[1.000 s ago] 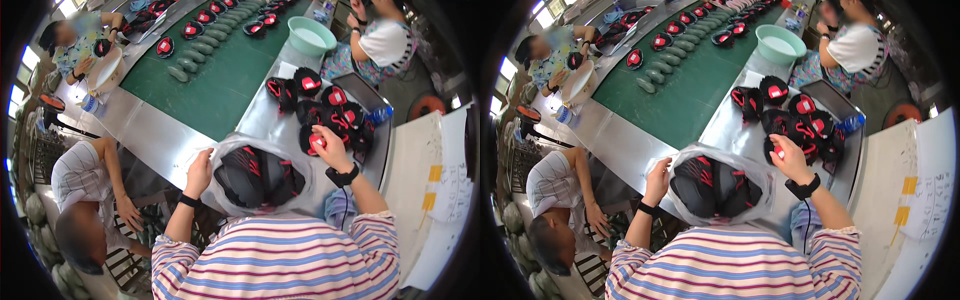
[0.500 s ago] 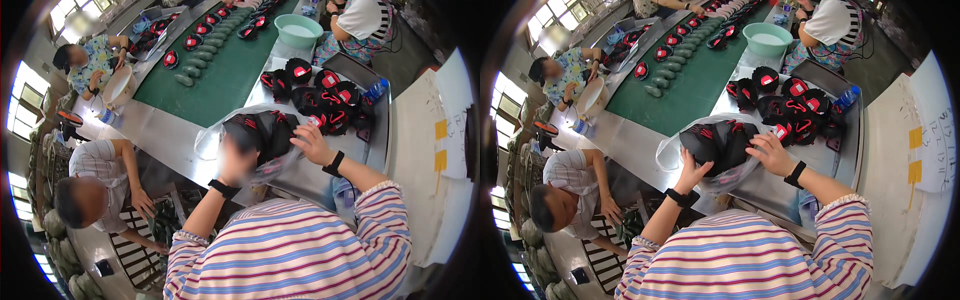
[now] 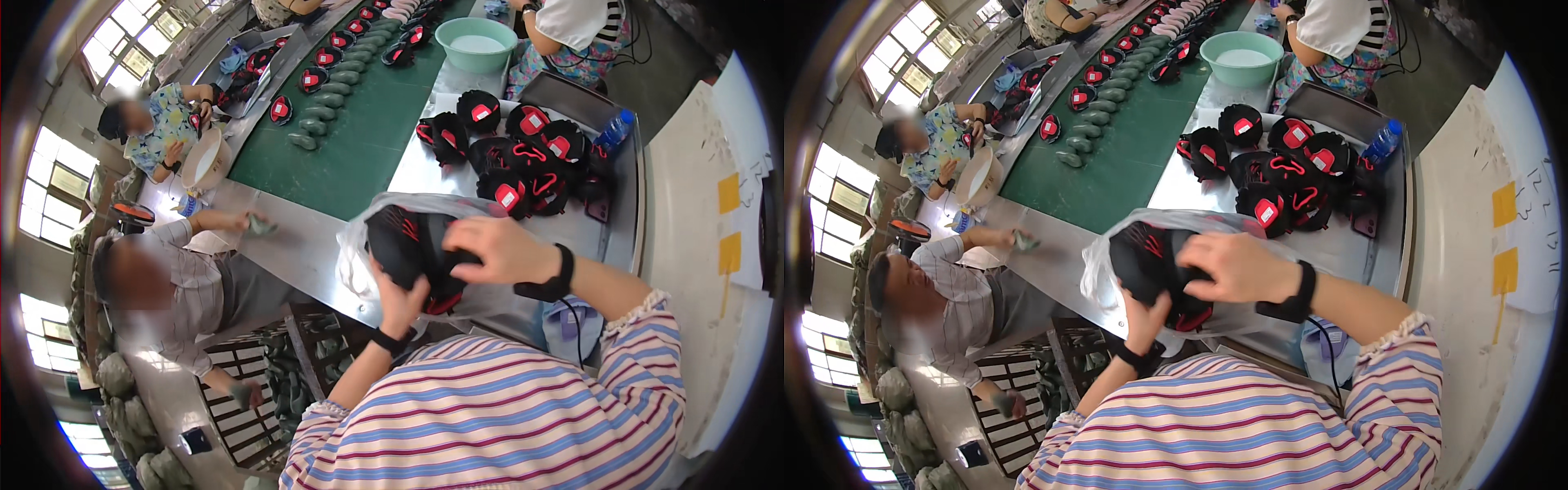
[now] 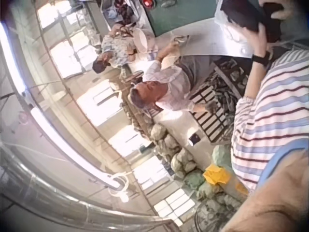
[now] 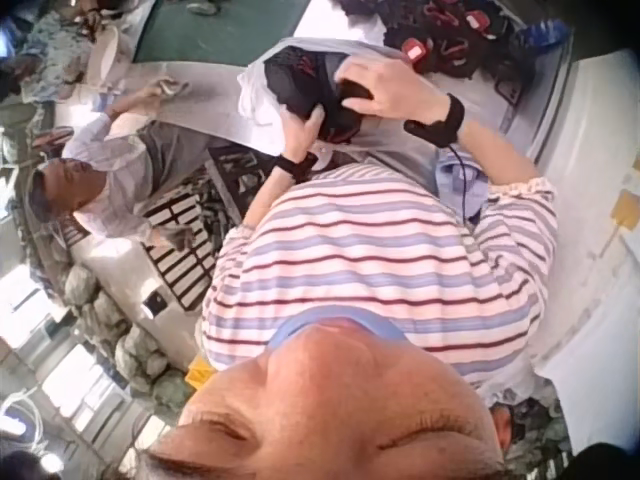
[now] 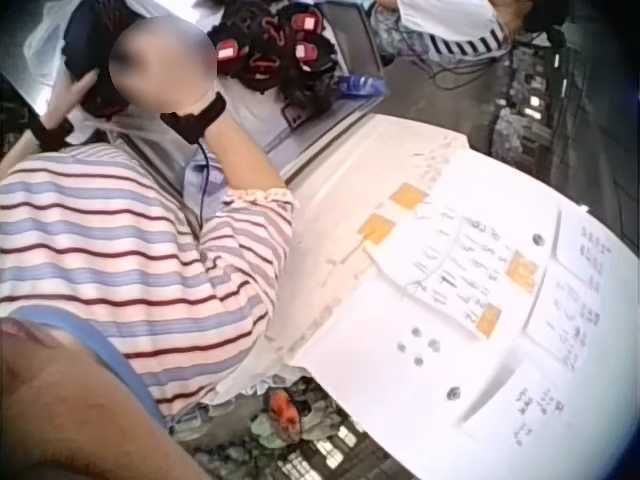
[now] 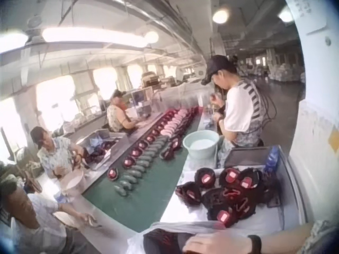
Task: The person retrieves a large sack containing black and red shoes and unpacks them onto a metal table. They then pick up pairs of shoes, inspect them, and place them into a clear plastic bag. The person repeats this process, handling multiple pairs of shoes and organizing them within the bag.
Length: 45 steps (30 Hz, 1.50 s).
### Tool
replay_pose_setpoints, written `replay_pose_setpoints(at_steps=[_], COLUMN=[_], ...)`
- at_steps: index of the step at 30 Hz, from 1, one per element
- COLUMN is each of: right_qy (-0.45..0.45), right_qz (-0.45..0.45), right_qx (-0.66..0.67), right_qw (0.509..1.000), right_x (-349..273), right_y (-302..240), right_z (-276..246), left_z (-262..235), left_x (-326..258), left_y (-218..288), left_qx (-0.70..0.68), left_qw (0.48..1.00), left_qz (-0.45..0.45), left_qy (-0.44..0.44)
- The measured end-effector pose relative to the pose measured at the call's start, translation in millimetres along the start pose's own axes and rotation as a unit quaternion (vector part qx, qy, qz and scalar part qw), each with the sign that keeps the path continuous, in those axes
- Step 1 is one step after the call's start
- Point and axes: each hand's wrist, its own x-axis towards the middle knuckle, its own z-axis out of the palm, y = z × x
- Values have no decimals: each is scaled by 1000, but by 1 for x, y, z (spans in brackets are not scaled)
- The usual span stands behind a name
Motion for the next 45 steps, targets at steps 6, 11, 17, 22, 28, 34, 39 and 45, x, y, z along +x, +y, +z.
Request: replay_pose_setpoints(at_steps=[6,11,17,22,28,34,39,45], right_qy=[-60,-194,-259,-56,39,167,56,125], right_qz=[-82,-11,61,308,271,283,277,286], right_qx=[-291,-176,171,272,166,738,646,655], right_qw=[951,965,948,910,947,589,709,688], right_x=[16,18,36,41,87,49,57,74], right_y=[50,40,36,46,49,73,51,29], right_z=[78,40,36,35,47,32,48,35], left_z=[-76,-127,-117,-94,-89,-120,-81,-70], left_x=[89,112,144,139,153,157,122,127], left_y=[-42,28,7,12,46,18,-20,-23], left_qx=[-15,-470,-392,-406,-369,-621,-720,-695], left_qw=[997,874,890,872,920,780,685,689], left_qz=[-71,-115,-122,-141,0,32,-77,-94], left_qy=[23,-54,-200,-233,-136,-63,-80,-181])
